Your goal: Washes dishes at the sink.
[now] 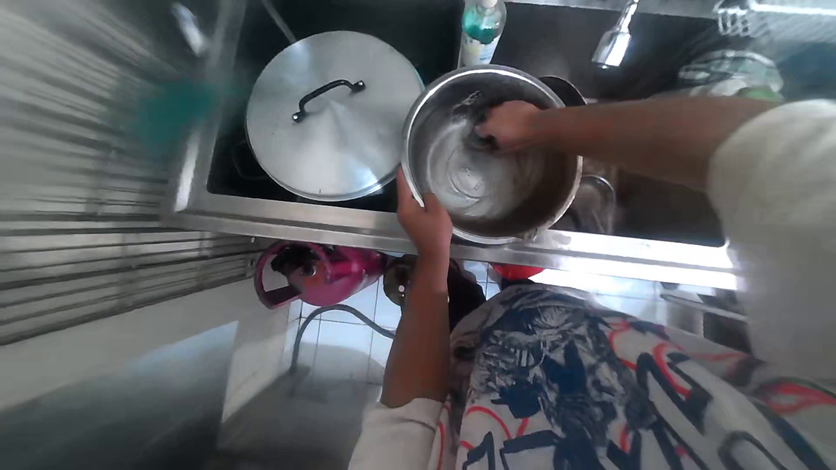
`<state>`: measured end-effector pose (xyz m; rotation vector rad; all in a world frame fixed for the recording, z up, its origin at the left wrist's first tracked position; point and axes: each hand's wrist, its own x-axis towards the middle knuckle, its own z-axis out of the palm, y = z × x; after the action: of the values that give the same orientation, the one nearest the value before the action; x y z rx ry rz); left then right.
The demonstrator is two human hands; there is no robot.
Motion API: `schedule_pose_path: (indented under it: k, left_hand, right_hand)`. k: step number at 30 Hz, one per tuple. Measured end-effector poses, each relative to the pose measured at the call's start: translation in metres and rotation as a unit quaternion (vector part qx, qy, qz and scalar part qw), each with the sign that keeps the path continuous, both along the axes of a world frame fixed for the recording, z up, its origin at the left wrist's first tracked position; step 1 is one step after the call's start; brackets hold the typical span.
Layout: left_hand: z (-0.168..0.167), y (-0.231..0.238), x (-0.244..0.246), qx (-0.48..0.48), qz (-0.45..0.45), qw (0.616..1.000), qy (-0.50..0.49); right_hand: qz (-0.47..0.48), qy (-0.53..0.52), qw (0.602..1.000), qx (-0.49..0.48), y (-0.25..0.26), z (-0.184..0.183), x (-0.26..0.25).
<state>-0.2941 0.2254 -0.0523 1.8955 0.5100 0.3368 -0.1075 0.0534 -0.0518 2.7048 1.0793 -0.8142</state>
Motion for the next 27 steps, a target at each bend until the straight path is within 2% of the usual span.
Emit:
schedule_pose_path:
  k: [2,4,5,7,9,11,13,15,18,20,23,25,27]
  left_hand:
    - [0.000,-0.005,0.000,0.017,0.004,1.000,-0.018]
    - [-0.003,-0.006,0.001,0.032,0.013,0.999,-0.033]
    - [-0.004,-0.004,0.001,0.030,0.012,0.999,-0.035]
    - [-0.004,-0.004,0.003,0.019,0.014,0.999,-0.045]
    - [-0.004,-0.007,0.006,0.002,0.025,0.998,-0.061]
    - [-0.003,-0.012,0.005,0.003,0.022,0.998,-0.059]
    - [-0.002,-0.016,0.005,0.011,0.024,0.997,-0.066]
    - [-0.003,-0.017,0.007,0.014,0.024,0.996,-0.082]
    - [-0.005,-0.016,0.007,0.005,0.020,0.995,-0.101]
    - [-0.004,-0.021,0.008,0.013,0.017,0.995,-0.097]
    - [-0.004,-0.020,0.009,0.013,0.012,0.996,-0.087]
    - [-0.006,-0.017,0.010,-0.003,0.004,0.996,-0.084]
    - [-0.002,-0.013,0.009,0.002,-0.015,0.998,-0.054]
  right_hand:
    - [-0.004,0.009,0.996,0.088,0.030,-0.003,-0.008]
    - [0.102,0.045,0.976,0.190,0.038,-0.018,-0.038]
    - [0.158,0.073,0.967,0.188,0.032,-0.023,-0.054]
    - [0.204,0.127,0.968,0.075,0.008,-0.010,-0.067]
    - [0.187,0.092,0.978,-0.006,-0.019,-0.009,-0.048]
    - [0.124,0.049,0.990,-0.056,-0.014,0.000,-0.022]
    - [0.079,0.032,0.996,-0.006,0.009,0.005,-0.015]
    - [0.091,0.043,0.992,0.080,0.021,-0.005,-0.035]
    - [0.167,0.115,0.979,0.014,-0.001,-0.010,-0.075]
    - [0.173,0.094,0.980,-0.025,-0.025,-0.013,-0.066]
    - [0.153,0.016,0.986,-0.057,-0.023,0.026,-0.037]
    - [0.207,-0.061,0.976,0.011,-0.022,0.035,-0.021]
    - [0.293,-0.138,0.936,0.141,-0.026,0.034,-0.007]
